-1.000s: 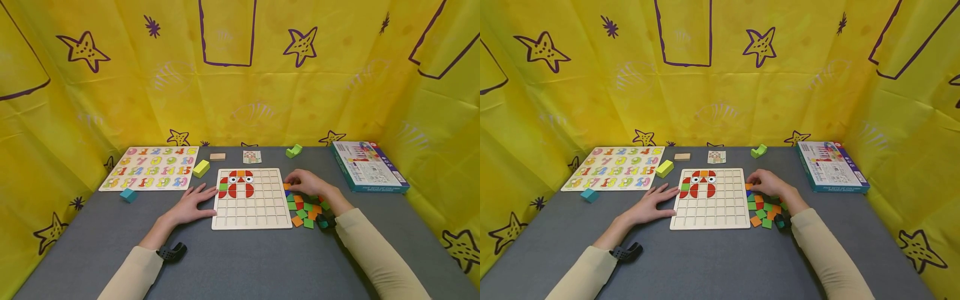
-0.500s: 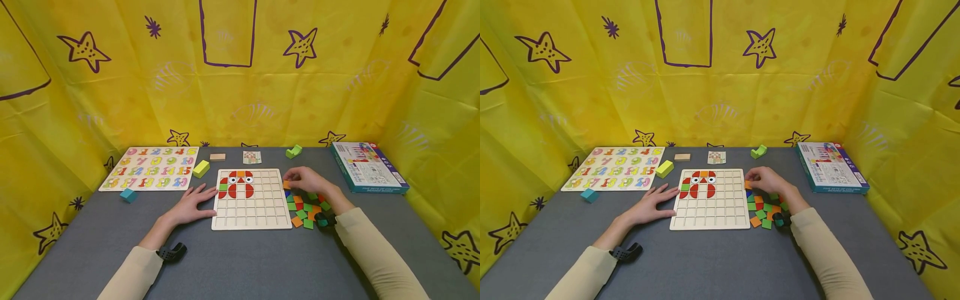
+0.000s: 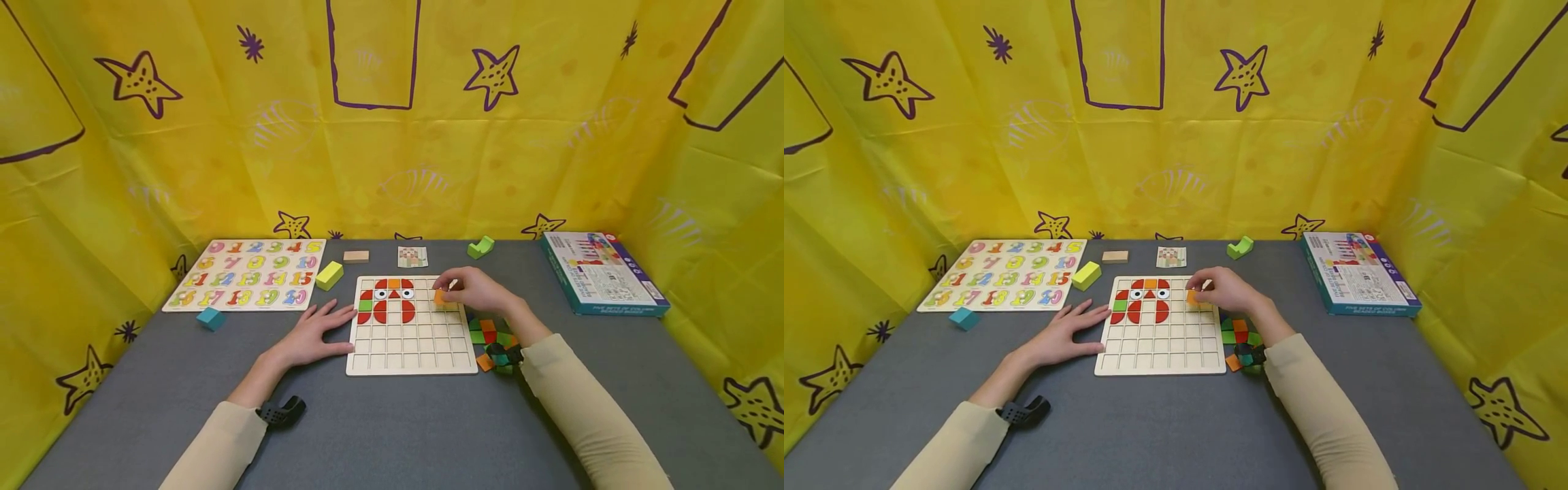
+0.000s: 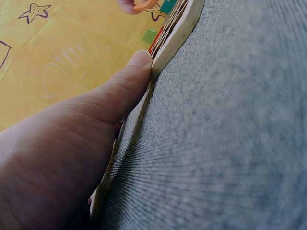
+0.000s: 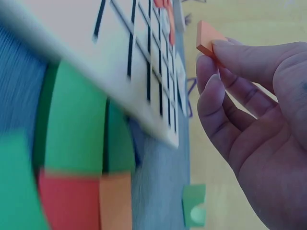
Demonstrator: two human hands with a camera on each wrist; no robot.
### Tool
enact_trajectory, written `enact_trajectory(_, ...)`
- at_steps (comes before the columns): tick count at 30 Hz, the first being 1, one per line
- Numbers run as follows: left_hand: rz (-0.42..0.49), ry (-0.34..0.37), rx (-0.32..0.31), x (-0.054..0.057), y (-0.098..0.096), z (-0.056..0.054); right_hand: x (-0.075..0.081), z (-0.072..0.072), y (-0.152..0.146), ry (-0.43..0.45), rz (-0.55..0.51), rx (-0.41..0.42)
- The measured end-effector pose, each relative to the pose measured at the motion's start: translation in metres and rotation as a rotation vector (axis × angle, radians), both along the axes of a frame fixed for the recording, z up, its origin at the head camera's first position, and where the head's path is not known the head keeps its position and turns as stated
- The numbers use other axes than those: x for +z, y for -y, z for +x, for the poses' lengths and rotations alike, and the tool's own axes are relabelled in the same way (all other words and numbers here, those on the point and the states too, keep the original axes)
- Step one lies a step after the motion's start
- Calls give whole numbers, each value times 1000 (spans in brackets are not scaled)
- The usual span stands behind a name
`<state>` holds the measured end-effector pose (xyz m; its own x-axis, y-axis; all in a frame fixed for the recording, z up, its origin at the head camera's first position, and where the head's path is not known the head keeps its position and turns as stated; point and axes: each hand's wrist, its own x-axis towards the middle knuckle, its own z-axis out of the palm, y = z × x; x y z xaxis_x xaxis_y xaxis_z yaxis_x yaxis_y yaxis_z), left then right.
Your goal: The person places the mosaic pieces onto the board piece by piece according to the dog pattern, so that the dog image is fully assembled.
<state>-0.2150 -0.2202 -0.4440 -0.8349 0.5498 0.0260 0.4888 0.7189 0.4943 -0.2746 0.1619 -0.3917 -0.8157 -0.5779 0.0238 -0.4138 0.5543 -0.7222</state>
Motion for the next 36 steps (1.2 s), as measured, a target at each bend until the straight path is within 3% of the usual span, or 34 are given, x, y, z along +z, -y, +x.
enact_trajectory(21, 8, 2, 3, 0, 0, 0, -10, -4, 86, -26, 66, 117)
enact_trajectory(36, 11, 4, 2, -2, 1, -1, -17, -2, 99, -67, 166, 110)
